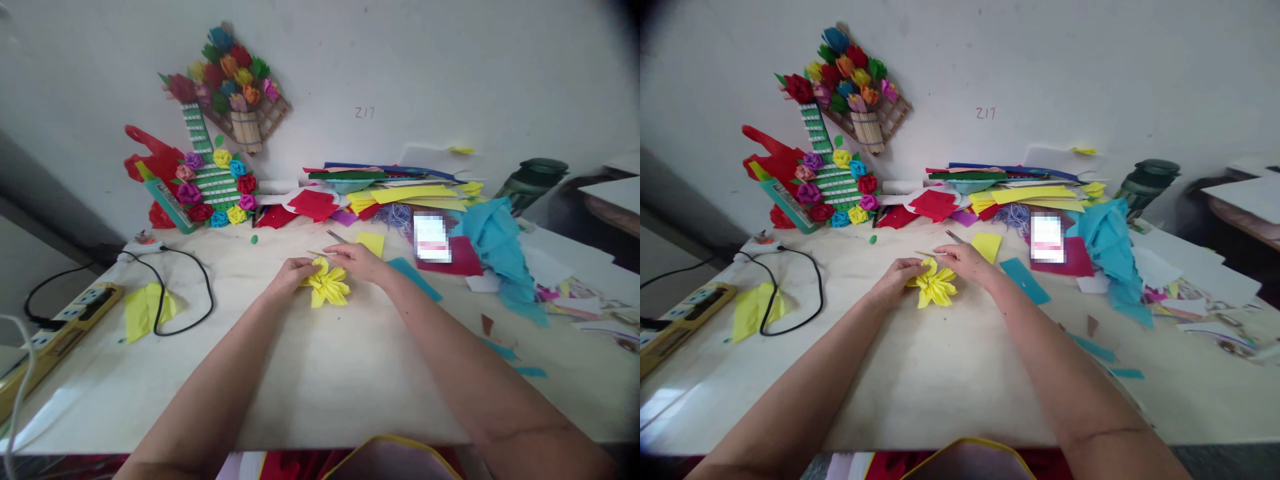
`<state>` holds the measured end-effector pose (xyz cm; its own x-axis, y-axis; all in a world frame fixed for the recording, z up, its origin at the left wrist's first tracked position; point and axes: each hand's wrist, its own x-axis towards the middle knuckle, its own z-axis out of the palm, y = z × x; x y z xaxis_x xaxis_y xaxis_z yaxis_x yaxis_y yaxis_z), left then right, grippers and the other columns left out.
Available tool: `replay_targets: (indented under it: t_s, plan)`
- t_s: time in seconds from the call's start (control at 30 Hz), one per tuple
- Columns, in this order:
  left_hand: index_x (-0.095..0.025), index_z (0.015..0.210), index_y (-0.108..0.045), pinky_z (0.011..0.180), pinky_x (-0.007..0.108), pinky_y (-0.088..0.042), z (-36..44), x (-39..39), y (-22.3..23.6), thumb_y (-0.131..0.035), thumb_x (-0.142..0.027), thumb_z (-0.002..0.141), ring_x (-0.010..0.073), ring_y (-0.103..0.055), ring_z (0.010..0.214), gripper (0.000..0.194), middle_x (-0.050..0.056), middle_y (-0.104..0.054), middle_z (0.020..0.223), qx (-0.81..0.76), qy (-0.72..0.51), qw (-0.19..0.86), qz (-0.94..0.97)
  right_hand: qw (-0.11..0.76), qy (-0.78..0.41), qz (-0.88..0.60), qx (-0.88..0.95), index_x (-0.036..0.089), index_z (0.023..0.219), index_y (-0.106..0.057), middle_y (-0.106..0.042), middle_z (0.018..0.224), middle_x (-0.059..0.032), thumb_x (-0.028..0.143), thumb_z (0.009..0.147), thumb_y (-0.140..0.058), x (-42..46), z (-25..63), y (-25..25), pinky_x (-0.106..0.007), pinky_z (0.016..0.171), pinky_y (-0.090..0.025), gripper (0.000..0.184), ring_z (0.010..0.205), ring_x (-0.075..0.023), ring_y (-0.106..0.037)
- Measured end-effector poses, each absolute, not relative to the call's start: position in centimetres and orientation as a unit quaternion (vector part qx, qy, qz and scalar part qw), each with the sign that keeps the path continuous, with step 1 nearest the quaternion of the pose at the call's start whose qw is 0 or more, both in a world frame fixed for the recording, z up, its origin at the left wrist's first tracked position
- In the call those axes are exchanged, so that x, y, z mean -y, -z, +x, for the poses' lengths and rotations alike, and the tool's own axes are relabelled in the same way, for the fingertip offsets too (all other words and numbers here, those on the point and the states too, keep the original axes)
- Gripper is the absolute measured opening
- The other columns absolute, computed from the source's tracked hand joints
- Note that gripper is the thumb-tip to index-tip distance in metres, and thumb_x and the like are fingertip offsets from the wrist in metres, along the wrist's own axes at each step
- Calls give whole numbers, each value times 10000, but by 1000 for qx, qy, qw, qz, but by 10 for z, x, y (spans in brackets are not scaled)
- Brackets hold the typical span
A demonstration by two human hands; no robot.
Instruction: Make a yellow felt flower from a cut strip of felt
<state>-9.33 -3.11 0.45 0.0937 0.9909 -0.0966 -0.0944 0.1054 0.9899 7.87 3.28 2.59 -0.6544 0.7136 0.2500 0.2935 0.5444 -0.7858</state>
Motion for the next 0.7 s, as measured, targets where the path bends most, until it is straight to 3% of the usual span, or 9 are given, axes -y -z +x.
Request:
replay_targets:
  t_s: [0.17, 0.7]
  plan:
    - [-108, 706, -609, 569, 260, -406, -93, 32, -5, -625, -310, 595, 148, -557, 572, 231, 52, -607, 651, -467, -476, 576, 474, 239, -402, -304, 830, 179, 1069, -558, -459, 524, 29, 335, 765, -442, -31, 80, -26, -223, 520, -379, 361, 482, -76, -409]
    - [-112, 739, -629, 560, 273, -406, -93, 32, -3, -616, -300, 576, 166, -564, 565, 250, 54, -615, 635, -471, -485, 568, 470, 242, -423, -267, 831, 206, 1025, -591, -393, 512, 44, 277, 765, -458, -28, 78, -27, -216, 508, -368, 301, 497, -65, -376]
